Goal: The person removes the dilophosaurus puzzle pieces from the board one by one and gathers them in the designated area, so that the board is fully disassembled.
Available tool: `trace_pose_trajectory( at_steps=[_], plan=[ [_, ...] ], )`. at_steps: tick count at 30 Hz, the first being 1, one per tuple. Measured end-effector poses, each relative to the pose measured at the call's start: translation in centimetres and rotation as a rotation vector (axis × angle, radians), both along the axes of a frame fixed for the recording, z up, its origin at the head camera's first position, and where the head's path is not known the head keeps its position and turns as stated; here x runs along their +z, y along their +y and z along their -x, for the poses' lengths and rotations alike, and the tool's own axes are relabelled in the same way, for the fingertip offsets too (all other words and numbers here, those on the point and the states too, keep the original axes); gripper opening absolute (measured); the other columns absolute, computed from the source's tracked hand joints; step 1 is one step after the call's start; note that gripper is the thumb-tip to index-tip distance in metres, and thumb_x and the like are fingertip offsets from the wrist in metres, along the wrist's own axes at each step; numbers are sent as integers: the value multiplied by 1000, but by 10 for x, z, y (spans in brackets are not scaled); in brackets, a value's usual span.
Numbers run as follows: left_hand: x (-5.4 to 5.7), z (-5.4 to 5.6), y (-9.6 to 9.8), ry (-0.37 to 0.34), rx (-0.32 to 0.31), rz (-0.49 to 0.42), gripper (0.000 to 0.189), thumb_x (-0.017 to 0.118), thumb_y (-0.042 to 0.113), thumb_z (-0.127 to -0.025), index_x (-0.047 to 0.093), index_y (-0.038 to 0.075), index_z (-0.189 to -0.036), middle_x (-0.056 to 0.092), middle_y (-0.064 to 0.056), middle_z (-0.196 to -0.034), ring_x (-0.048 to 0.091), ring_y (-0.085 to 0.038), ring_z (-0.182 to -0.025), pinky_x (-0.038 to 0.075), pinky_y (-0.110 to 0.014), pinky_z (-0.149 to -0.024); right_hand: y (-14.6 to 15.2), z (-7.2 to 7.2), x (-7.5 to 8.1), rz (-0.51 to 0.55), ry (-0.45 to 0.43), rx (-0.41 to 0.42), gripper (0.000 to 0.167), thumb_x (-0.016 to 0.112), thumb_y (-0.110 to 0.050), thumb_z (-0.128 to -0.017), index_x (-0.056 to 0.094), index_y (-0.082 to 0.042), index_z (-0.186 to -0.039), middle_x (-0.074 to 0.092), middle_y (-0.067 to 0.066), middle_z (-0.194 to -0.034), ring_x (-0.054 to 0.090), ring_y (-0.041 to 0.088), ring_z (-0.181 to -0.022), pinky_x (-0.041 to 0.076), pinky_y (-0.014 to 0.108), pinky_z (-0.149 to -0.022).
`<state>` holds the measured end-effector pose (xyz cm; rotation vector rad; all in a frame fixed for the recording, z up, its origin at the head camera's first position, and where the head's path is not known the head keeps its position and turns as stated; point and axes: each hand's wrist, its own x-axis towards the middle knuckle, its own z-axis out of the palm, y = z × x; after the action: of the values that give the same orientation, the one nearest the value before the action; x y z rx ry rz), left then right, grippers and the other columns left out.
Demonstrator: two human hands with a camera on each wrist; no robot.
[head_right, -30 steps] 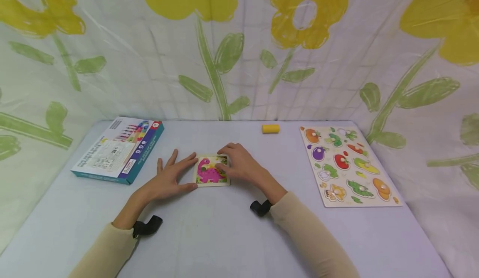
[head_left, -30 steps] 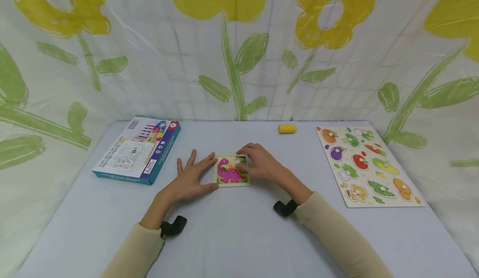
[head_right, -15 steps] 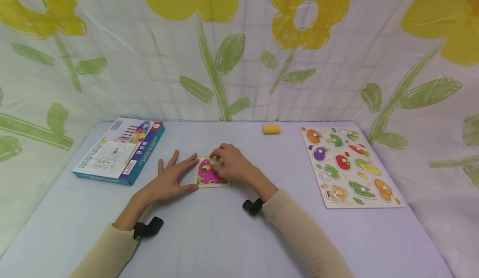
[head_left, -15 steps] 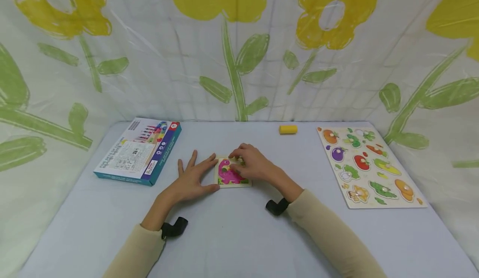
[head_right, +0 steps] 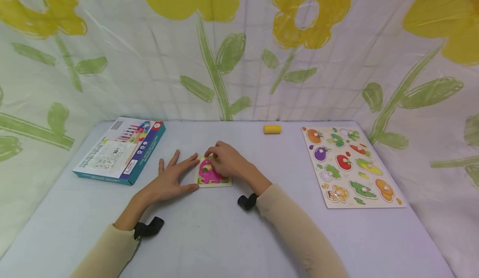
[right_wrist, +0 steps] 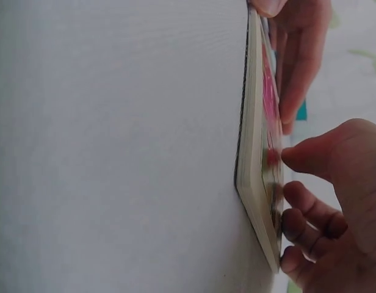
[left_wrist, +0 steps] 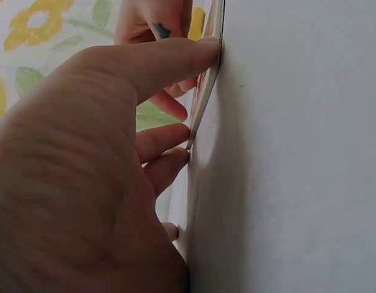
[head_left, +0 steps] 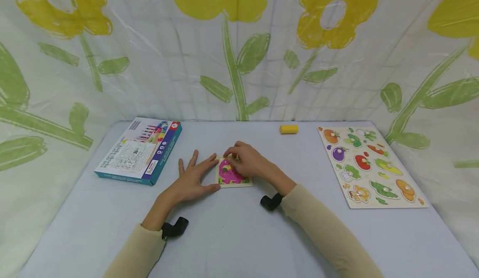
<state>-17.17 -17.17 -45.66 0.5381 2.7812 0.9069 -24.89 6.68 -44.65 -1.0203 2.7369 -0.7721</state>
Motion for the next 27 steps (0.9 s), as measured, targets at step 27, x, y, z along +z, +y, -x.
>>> trace_pose_trajectory(
  at_steps=[27],
  plan=[
    [-2,-1,-4,36,-57,-17,51,74,45,-95,68,29,-143,31,-9,-176,-4,-59,-162,-19,-88,-113,-3,14,4,-109,-79,115,31,52,-11,-108,70,-24,-130,63,8,-112,54,19,-95,49,34,-87]
  ],
)
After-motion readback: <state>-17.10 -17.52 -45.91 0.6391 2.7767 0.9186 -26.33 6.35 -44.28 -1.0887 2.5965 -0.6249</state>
